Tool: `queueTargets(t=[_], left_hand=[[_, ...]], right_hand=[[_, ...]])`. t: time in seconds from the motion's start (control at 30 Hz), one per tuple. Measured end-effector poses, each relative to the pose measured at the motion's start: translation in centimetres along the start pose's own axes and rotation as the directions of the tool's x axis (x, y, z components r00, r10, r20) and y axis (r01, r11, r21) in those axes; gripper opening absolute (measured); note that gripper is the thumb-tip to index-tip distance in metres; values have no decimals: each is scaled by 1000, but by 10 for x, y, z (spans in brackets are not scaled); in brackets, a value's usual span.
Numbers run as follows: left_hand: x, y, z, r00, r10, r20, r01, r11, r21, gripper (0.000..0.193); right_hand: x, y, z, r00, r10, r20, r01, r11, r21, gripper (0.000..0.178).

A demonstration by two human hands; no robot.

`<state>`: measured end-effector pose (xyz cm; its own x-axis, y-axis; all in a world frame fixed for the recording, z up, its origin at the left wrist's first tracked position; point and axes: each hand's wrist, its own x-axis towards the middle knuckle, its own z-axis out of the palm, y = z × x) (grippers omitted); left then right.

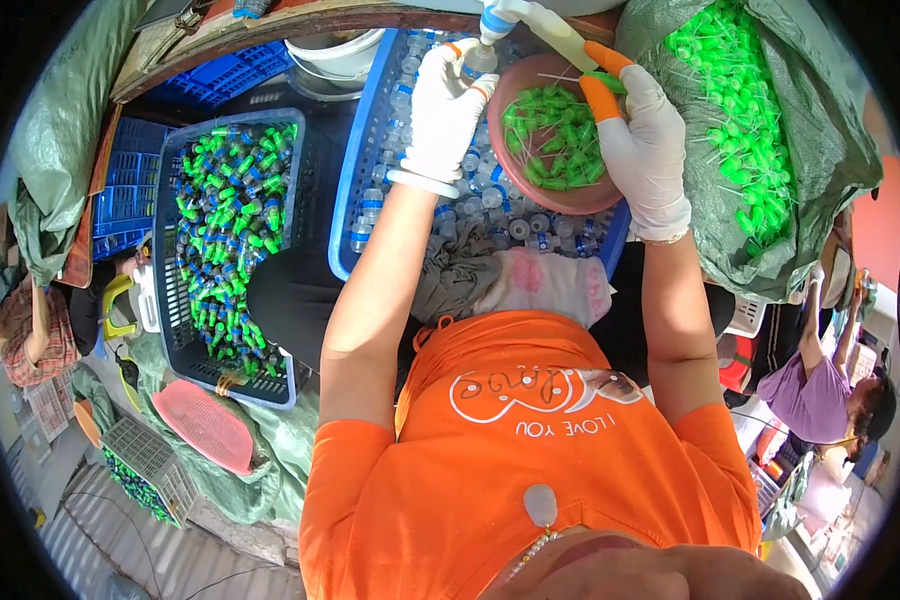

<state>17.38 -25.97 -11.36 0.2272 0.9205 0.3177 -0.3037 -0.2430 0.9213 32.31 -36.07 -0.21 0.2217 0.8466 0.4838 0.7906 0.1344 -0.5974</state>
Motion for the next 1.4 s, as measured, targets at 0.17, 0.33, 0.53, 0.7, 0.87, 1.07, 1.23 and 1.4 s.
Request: queueTargets(t=[0.17,0.33,0.53,0.7,0.87,1.07,1.23,1.4], left_hand=[[0,-1,-1,1000,-16,1,16,1000,21,43],[-1,-2,-2,1000,-15,4,15,1000,14,43],[0,0,-1,1000,-4,-1,4,1000,11,43],[0,4,-2,1000,-1,7,0,998,62,44],[-6,-2,-4,999,-4,-33,6,998,64,42],[-25,-1,-7,994,-87,67,76,985,153,46],[-51,30,1,965,-138,222,116,987,107,39],[-72,37,15,909,-325,262,325,945,41,40]], right_hand=[[-1,-2,-3,999,47,24,-47,999,3,34],[-1,0,0,1000,28,0,-28,998,53,34],[1,4,1,998,-57,-27,58,998,8,33],[1,0,0,1000,13,-6,-12,998,55,32],[-9,-5,-3,1000,-11,-27,14,995,101,37],[-16,-8,5,1000,-9,2,9,997,79,37],[-27,7,17,980,-146,132,160,981,-106,22],[-35,-3,20,973,-114,199,110,994,28,16]])
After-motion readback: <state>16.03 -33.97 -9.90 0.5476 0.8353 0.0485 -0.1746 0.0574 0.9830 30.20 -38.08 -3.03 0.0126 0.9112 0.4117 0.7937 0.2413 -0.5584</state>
